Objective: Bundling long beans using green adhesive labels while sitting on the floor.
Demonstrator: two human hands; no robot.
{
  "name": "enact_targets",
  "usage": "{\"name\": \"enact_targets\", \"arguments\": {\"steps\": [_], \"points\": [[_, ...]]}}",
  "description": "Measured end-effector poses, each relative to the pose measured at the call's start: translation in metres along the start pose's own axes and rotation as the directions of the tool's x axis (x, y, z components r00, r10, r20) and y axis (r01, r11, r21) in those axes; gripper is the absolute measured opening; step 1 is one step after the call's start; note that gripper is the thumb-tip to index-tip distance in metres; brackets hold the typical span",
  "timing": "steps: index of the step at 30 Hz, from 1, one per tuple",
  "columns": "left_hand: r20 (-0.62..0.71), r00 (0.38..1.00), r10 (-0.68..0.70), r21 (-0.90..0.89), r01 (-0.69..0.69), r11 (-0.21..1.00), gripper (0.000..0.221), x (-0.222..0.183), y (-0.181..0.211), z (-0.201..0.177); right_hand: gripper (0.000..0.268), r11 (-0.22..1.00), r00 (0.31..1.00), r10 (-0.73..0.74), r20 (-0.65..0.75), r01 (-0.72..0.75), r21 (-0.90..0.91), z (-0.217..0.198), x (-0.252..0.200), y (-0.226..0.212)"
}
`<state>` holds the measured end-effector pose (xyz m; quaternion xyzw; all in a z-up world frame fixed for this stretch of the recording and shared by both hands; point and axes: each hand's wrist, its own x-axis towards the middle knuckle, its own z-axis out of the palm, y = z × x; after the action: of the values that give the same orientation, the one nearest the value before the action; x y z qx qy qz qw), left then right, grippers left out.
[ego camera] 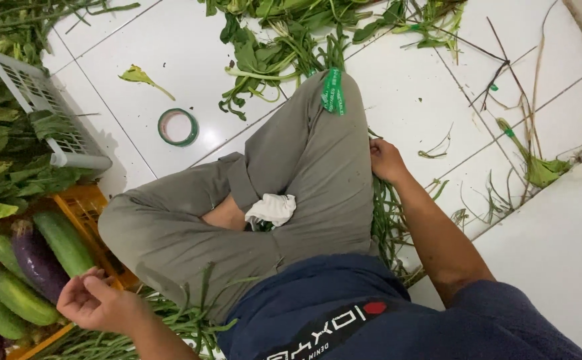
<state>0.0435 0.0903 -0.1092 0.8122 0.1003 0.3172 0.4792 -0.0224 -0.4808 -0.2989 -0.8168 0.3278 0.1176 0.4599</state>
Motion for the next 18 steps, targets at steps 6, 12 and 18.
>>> {"name": "enact_targets", "arguments": {"steps": [6,12,18], "points": [[-0.077,0.993,-0.091,0.053,0.095,0.994,0.016,-0.007,-0.005,-0.022,0.028,0.989,0.981,-0.07,-0.183,0.092,0.116,0.008,-0.01,0.026],[-0.107,0.989,-0.101,0.068,0.109,0.992,0.013,-0.009,-0.004,-0.029,0.028,0.971,0.964,0.115,-0.239,-0.059,0.231,-0.014,-0.028,-0.009],[-0.105,0.989,-0.103,0.051,0.108,0.993,0.018,-0.009,-0.016,-0.024,0.021,0.845,0.84,0.151,-0.522,0.165,0.509,-0.041,0.022,-0.015]]}}
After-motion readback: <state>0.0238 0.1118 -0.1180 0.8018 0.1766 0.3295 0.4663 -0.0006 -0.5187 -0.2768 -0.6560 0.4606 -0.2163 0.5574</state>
